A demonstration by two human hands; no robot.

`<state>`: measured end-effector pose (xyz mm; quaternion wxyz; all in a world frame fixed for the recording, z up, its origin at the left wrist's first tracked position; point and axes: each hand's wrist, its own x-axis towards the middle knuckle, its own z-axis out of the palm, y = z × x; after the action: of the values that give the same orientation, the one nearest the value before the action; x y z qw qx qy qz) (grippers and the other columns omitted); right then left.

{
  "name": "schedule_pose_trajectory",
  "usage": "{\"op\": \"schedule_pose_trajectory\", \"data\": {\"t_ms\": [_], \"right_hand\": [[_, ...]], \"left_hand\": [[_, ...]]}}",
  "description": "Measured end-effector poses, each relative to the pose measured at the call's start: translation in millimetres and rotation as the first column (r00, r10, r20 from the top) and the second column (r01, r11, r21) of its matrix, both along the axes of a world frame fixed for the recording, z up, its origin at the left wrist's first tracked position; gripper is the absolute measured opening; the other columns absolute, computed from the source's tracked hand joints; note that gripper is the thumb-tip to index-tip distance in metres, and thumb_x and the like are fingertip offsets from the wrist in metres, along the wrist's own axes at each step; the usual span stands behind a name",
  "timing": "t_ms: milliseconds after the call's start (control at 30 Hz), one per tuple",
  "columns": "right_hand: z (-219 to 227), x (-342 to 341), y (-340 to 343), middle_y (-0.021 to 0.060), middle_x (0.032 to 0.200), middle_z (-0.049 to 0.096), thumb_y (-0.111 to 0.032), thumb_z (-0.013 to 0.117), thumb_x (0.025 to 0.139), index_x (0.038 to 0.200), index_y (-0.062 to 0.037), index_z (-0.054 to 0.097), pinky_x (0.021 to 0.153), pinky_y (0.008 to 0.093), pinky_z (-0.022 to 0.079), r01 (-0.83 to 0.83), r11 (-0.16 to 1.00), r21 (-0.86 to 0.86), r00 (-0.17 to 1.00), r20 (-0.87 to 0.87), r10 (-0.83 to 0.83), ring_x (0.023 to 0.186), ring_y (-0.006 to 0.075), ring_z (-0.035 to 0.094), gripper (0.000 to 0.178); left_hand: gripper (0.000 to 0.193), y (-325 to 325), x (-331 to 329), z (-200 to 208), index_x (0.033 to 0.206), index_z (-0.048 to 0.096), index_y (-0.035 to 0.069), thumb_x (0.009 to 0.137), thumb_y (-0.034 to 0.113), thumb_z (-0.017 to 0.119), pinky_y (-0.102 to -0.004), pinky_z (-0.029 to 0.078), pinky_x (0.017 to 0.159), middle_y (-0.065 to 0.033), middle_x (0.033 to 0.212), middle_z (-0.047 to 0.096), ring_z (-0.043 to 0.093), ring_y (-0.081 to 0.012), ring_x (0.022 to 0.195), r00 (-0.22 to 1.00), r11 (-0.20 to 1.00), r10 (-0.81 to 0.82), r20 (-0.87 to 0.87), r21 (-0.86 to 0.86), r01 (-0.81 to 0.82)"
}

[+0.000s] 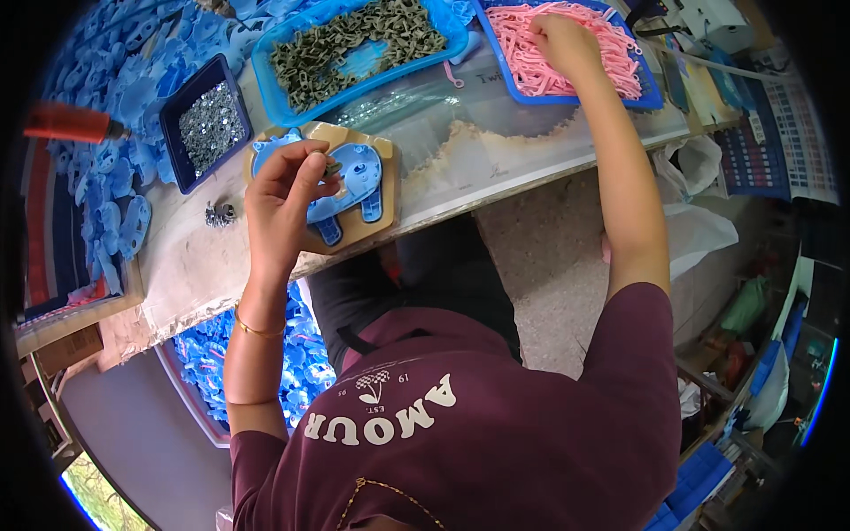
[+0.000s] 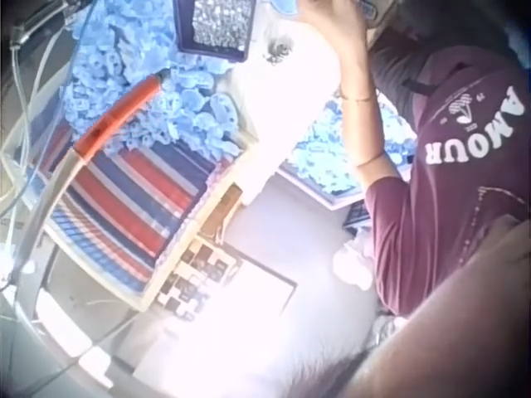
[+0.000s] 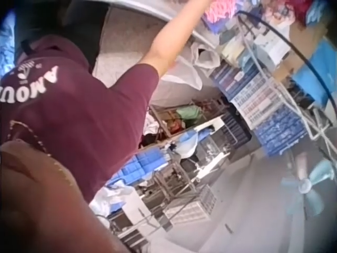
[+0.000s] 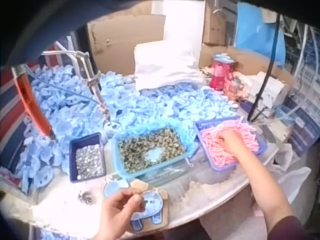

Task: Assembling small plastic toys using a pneumatic screwdriver at a factory workbench.

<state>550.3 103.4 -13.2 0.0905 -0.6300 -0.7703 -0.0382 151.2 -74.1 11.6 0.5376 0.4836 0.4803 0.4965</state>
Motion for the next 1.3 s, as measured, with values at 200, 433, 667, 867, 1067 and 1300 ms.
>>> {"op": "schedule_pose_trajectory", "data": {"t_ms": [200,433,667,867,1067,1300], "right_hand": [[1.0,32.0,20.6,0.0018,0.099,0.070,-0.022,0.061,0.103,0.112,-0.0018,0.066,0.080,0.0232,0.048,-0.185,0.979,0.088,0.774,-0.601,0.200,0.092,0.0077,0.061,0.022],[68.9,-168.7,-107.6,-0.0002,0.092,0.066,-0.010,0.062,0.099,0.128,-0.0058,0.059,0.076,0.0257,0.048,-0.724,0.641,-0.255,0.574,-0.738,0.354,0.086,0.0086,0.061,0.029],[60.0,-197.6,-128.8,0.0019,0.080,0.063,-0.008,0.067,0.095,0.120,-0.0041,0.059,0.069,0.0260,0.046,-0.675,0.707,-0.211,0.558,-0.773,0.302,0.074,0.0103,0.059,0.026],[53.9,-200.5,-132.2,0.0013,0.078,0.064,-0.008,0.067,0.095,0.116,-0.0032,0.060,0.069,0.0261,0.047,-0.638,0.732,-0.239,0.585,-0.768,0.260,0.073,0.0099,0.059,0.023],[54.4,-202.3,-133.8,0.0039,0.083,0.068,-0.009,0.070,0.091,0.108,-0.0022,0.068,0.070,0.0267,0.050,-0.682,0.701,-0.207,0.556,-0.770,0.314,0.075,0.0117,0.062,0.018],[48.3,-214.7,-127.5,0.0070,0.084,0.069,-0.009,0.075,0.087,0.102,-0.0045,0.072,0.067,0.0309,0.052,-0.730,0.680,0.064,0.555,-0.525,0.645,0.075,0.0206,0.065,0.016]], "left_hand": [[0.025,11.4,2.1,1.8,0.110,0.067,-0.005,0.100,0.018,0.065,-0.0257,0.060,0.073,-0.0087,0.097,0.072,0.072,-0.0149,0.086,0.997,0.992,0.022,0.074,-0.125,-0.012],[0.022,9.0,-3.9,-5.2,0.102,0.069,-0.004,0.100,0.018,0.066,-0.0244,0.060,0.071,-0.0079,0.089,0.073,0.072,-0.0134,0.081,0.999,0.995,0.041,0.013,-0.090,-0.039],[0.022,2.1,-2.1,-1.5,0.101,0.069,-0.005,0.099,0.017,0.067,-0.0245,0.060,0.072,-0.0087,0.087,0.073,0.071,-0.0119,0.078,0.997,0.995,0.077,0.006,-0.068,-0.076],[0.021,-3.0,-0.7,-2.8,0.100,0.069,-0.005,0.100,0.016,0.065,-0.0246,0.060,0.071,-0.0097,0.086,0.073,0.071,-0.0127,0.078,0.997,0.995,0.082,0.013,-0.051,-0.081],[0.023,-3.1,-11.6,1.9,0.105,0.069,-0.006,0.101,0.016,0.064,-0.0250,0.060,0.071,-0.0099,0.087,0.072,0.072,-0.0136,0.078,0.999,0.995,-0.012,0.033,-0.096,0.015],[0.024,-1.5,-27.3,2.0,0.110,0.071,-0.005,0.101,0.017,0.064,-0.0235,0.058,0.066,-0.0104,0.087,0.073,0.071,-0.0116,0.076,0.999,0.990,-0.055,0.003,-0.128,0.055]]}}
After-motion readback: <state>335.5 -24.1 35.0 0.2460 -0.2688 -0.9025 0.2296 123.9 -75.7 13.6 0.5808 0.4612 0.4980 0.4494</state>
